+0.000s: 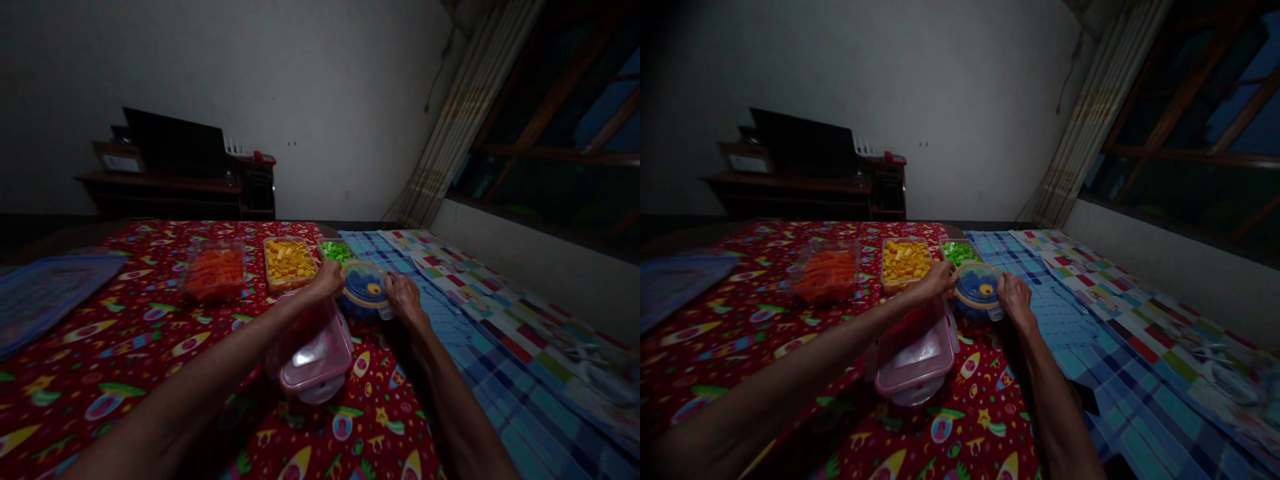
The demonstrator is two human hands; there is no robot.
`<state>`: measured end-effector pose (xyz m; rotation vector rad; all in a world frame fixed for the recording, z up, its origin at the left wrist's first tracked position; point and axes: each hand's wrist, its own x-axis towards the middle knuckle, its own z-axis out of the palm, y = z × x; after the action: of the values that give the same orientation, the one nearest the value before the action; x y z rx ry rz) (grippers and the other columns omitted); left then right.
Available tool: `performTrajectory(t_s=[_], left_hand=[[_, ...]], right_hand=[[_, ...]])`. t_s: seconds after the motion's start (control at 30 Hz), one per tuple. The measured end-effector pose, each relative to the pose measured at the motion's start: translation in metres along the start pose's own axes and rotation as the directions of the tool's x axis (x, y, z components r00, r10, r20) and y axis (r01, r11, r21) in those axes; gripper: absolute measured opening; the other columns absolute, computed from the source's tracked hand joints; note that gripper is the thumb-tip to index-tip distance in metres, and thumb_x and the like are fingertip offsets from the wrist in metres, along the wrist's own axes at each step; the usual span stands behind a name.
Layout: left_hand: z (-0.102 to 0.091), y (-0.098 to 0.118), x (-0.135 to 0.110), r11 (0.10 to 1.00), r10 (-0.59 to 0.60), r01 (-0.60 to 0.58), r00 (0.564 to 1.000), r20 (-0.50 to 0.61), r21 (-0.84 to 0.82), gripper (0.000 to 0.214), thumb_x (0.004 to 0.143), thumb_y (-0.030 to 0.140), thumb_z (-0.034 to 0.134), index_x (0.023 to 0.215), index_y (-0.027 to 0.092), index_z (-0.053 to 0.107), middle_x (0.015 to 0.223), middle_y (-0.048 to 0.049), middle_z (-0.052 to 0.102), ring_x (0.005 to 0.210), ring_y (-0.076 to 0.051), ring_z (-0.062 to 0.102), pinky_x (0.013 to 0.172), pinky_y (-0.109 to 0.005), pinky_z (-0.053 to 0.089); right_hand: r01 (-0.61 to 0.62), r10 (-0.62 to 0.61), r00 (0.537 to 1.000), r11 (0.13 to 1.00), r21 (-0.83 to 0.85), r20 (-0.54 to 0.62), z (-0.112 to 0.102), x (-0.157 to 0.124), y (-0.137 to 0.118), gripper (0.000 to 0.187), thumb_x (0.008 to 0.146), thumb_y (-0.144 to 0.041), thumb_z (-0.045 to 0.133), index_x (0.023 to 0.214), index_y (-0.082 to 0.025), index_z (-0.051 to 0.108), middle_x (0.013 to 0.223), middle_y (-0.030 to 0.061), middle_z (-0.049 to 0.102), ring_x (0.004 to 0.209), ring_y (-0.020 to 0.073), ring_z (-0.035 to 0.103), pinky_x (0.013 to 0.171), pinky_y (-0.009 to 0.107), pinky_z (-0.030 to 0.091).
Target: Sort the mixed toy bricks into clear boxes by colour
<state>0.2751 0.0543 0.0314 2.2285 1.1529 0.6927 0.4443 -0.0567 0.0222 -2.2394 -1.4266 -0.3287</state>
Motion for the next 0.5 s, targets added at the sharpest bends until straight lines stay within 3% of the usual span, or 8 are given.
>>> performTrajectory(t_s=[0.23,0.4,0.5], left_hand=[[0.006,0.000,-0.003,1.000,-0.031,0.031,0.999,0.038,0.005,0.016,0.076,0.018,0.055,0.073,0.010,0.069,0.077,-0.0163,0.068,0.088,-0.029,0.064,0.078,-0.032,0.046],[0.007,-0.011,0.002,0.988,-0.077,0.086,0.994,0.071,-0.127,0.025,0.075,0.021,0.056,0.050,0.015,0.058,0.051,-0.0052,0.056,0.066,-0.022,0.061,0.063,-0.028,0.044],[0.010,-0.020,0.007,0.960,-0.108,0.131,0.989,0.105,-0.248,0.030,0.073,0.022,0.058,0.044,0.017,0.051,0.041,-0.0009,0.047,0.050,-0.016,0.052,0.051,-0.026,0.039]], right_hand=[[-0.038,0.043,0.997,0.996,-0.083,0.058,-0.002,-0.001,0.000,0.037,0.090,-0.023,0.035,0.100,-0.013,0.069,0.095,0.0199,0.069,0.091,0.0278,0.065,0.084,0.041,0.047],[0.045,-0.052,0.997,0.990,0.135,0.049,0.016,0.000,0.018,0.040,0.088,-0.020,0.032,0.114,-0.012,0.061,0.105,0.0153,0.068,0.098,0.0231,0.063,0.088,0.037,0.047],[-0.003,-0.005,1.000,0.968,0.252,0.031,0.033,0.006,0.030,0.039,0.085,-0.022,0.035,0.112,-0.013,0.060,0.101,0.0142,0.069,0.092,0.0219,0.064,0.083,0.034,0.049]])
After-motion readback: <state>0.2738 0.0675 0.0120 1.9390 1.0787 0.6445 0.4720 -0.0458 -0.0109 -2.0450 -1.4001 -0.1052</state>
